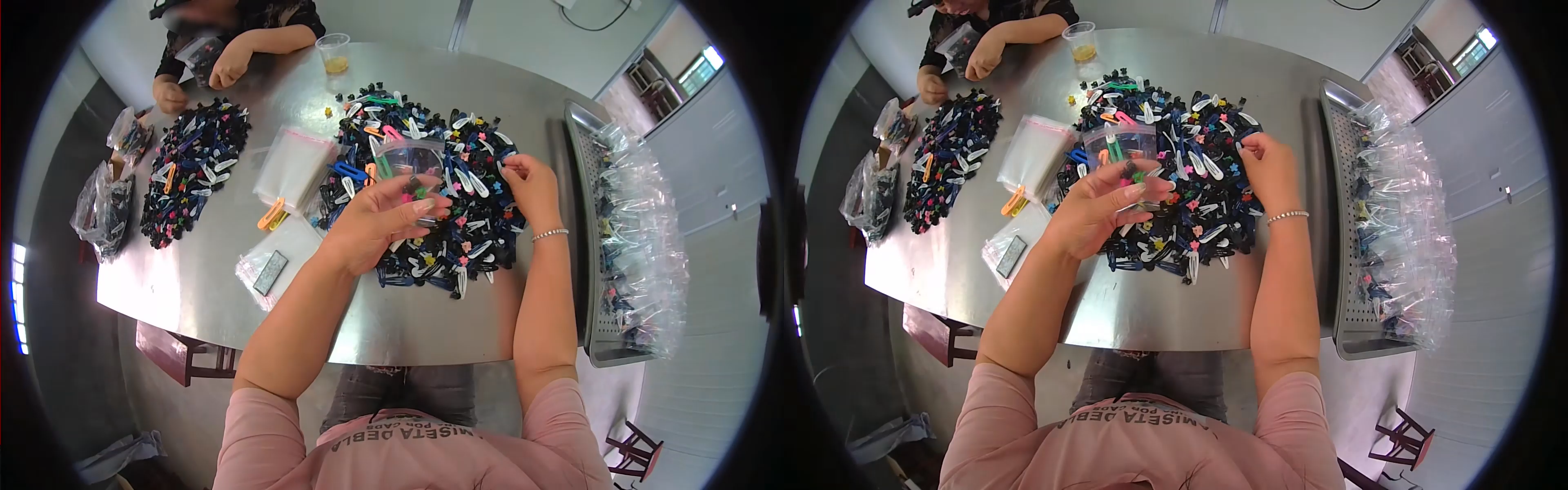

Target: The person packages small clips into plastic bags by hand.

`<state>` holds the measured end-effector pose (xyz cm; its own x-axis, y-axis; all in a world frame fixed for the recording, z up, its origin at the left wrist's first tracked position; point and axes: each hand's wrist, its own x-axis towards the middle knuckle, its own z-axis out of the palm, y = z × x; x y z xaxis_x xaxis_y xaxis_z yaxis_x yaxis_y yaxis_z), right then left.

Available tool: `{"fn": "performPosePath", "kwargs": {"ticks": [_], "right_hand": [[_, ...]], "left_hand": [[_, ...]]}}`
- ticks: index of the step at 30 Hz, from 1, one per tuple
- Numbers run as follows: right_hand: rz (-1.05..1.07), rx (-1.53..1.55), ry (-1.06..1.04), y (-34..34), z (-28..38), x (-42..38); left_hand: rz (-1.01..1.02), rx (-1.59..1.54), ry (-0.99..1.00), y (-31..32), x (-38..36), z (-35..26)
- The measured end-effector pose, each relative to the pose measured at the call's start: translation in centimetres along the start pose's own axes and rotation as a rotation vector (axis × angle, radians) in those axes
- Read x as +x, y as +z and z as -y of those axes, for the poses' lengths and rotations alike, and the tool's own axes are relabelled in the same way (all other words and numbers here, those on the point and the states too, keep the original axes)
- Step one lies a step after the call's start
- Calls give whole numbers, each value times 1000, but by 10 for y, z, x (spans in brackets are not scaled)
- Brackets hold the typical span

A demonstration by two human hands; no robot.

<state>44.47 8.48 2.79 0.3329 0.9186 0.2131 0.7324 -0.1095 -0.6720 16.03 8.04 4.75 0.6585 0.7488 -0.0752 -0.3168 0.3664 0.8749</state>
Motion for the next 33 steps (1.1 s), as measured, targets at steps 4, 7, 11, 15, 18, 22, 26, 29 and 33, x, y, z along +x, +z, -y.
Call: {"fn": "performPosePath", "kwargs": {"ticks": [4, 7, 11, 15, 18, 22, 26, 29, 33], "right_hand": [[-75, -50, -304, 17, -3, 1], [-52, -179, -415, 25, -6, 5], [-73, 46, -290, 20, -8, 7], [-83, 428, -43, 16, 4, 7], [-94, 560, 2, 12, 4, 6], [-145, 326, 22, 14, -13, 9], [-139, -67, -27, 15, -7, 9], [-178, -131, -28, 23, -12, 15], [-181, -133, -9, 23, -16, 17]], "left_hand": [[0, 35, -72, -4, 2, 6], [25, 74, -144, -3, 3, 6], [20, 89, -172, -2, 3, 7], [6, 71, -174, -2, 2, 6], [6, 75, -177, -2, 2, 7], [-14, 54, -173, 1, 0, 5], [-10, 71, -184, 2, 0, 5], [3, 111, -206, 0, 2, 7], [12, 123, -207, 2, 2, 9]]}}
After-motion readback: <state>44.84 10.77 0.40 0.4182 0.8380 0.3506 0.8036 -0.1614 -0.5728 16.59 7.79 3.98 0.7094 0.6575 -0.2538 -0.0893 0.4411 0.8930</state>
